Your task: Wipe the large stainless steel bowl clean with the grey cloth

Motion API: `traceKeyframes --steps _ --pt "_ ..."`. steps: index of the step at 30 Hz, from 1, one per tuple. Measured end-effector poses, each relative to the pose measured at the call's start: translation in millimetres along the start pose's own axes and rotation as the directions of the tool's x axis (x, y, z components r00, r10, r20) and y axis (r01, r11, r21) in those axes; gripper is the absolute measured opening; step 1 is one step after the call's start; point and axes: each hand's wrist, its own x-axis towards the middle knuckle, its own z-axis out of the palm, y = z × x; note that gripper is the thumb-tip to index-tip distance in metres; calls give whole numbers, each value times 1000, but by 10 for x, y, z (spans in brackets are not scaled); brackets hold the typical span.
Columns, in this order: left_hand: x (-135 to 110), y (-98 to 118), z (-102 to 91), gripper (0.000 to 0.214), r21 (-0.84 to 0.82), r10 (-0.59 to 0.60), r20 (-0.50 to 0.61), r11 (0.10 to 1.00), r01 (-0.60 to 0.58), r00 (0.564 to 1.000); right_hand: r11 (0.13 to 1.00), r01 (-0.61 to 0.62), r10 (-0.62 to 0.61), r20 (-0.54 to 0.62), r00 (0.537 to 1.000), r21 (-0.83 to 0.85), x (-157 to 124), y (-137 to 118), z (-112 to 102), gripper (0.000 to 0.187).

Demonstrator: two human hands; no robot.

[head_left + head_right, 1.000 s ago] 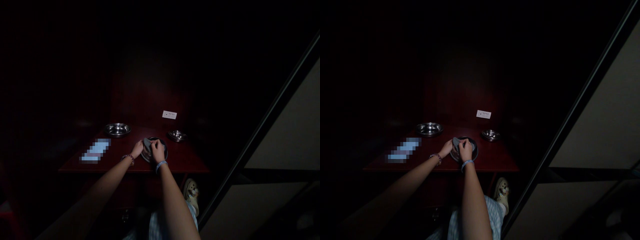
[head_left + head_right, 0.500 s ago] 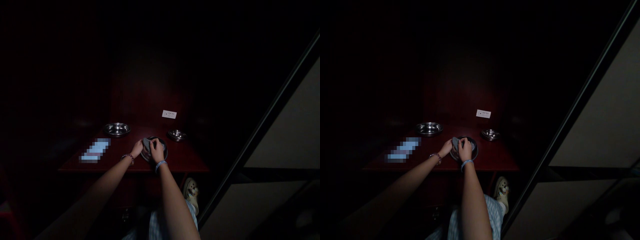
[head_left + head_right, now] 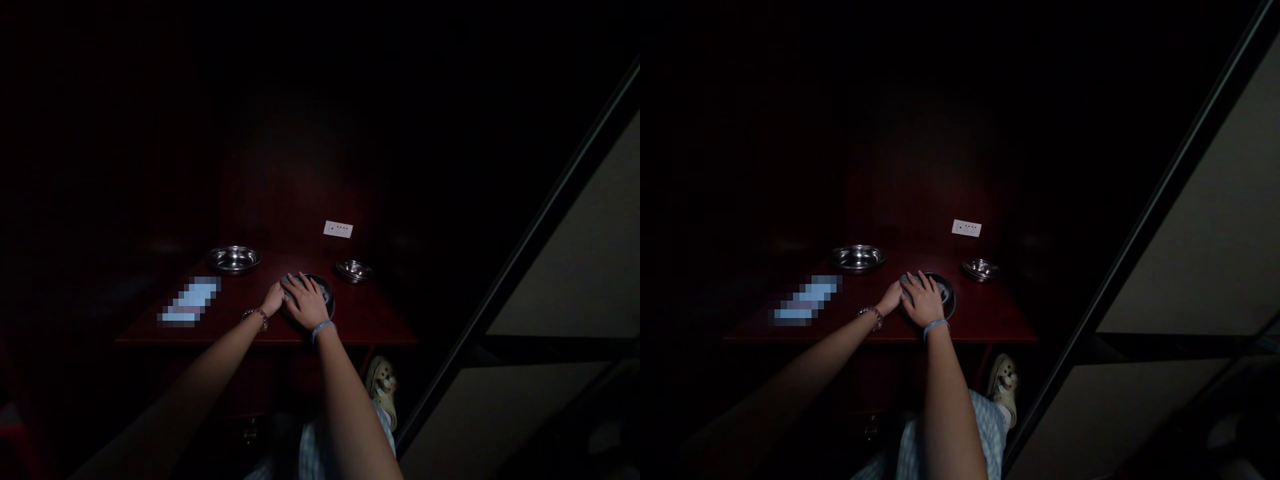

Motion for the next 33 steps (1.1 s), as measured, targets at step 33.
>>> traceKeyframes --steps 33 --pt "-61 88 -72 27 31 -63 -107 997 67 992 760 -507 635 -297 714 406 -97 877 204 47"
